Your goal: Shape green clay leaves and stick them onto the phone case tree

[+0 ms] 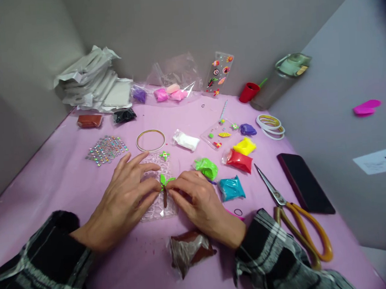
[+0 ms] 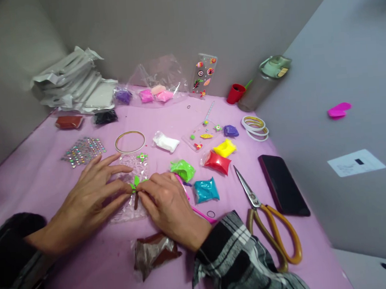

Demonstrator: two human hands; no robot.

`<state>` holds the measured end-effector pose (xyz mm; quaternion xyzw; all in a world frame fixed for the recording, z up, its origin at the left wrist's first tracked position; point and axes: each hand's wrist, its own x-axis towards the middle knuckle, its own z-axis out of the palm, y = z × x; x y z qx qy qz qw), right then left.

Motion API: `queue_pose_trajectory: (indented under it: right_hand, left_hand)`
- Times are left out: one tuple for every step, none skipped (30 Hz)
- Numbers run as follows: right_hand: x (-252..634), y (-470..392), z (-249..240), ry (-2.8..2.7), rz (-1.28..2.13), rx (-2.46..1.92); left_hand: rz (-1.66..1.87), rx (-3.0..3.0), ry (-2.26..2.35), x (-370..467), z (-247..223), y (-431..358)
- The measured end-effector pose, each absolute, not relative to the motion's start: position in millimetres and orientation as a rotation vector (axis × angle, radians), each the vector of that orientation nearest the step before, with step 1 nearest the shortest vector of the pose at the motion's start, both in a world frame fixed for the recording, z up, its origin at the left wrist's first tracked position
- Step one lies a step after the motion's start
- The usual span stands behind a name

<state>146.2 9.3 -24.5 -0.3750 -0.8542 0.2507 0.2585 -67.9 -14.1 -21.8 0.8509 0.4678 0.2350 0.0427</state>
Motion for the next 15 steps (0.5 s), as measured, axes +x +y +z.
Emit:
queue_pose_trajectory:
  right_hand:
    - [146.2, 9.3, -24.6, -2.317, 0.678, -1.017]
    - [146.3, 9.2, -24.8, -2.32, 0.676, -1.018]
    - [146.4, 9.1, -25.0, -2.323, 0.675, -1.018]
    - [146.5, 9.0, -25.1, -2.326, 0.672, -1.017]
    - [146.7, 8.8, -25.3, -2.331, 0.669, -1.017]
    - [146.8, 8.7, -25.4, -2.338, 0.666, -1.017]
    - [146.9, 8.6, -25.4, -2.343, 0.664, -1.017]
    - [146.9, 8.5, -25.4, -2.347, 0.663, -1.017]
    - [146.8, 8.4, -25.3, -2.351, 0.663, -1.018]
    - [146.8, 8.3, -25.1, -2.354, 0.663, -1.02]
    - [146.6, 8.3, -25.0, -2.354, 0.664, -1.022]
    - [146.5, 8.2, -24.9, -2.353, 0.664, -1.023]
    - [146.4, 8.1, -24.7, -2.352, 0.664, -1.023]
    - [146.2, 8.1, -24.6, -2.353, 0.666, -1.022]
    - [146.1, 8.0, -24.5, -2.352, 0.668, -1.021]
  left_hand:
    - [0.716, 2.612, 1.429, -68.1, -21.7, -14.1]
    - [0.71, 2.62, 1.428, -68.4, -21.8, -14.1]
    - [0.703, 2.627, 1.427, -68.7, -21.8, -14.1]
    - [0.698, 2.635, 1.426, -69.1, -22.0, -14.0]
    - [0.697, 2.641, 1.426, -69.4, -22.1, -13.9]
    - [0.698, 2.644, 1.426, -69.7, -22.2, -13.8]
    - [0.704, 2.646, 1.424, -69.8, -22.3, -13.8]
    - [0.709, 2.647, 1.422, -69.9, -22.4, -13.7]
    - [0.717, 2.648, 1.419, -70.0, -22.4, -13.6]
    - [0.719, 2.648, 1.415, -70.0, -22.5, -13.4]
    - [0.718, 2.649, 1.413, -69.9, -22.7, -13.1]
    - [0.717, 2.65, 1.412, -69.9, -22.9, -12.8]
    - [0.715, 2.649, 1.412, -69.8, -23.2, -12.4]
    - [0.715, 2.649, 1.414, -69.8, -23.5, -11.9]
    - [0.719, 2.649, 1.415, -69.8, -23.9, -11.3]
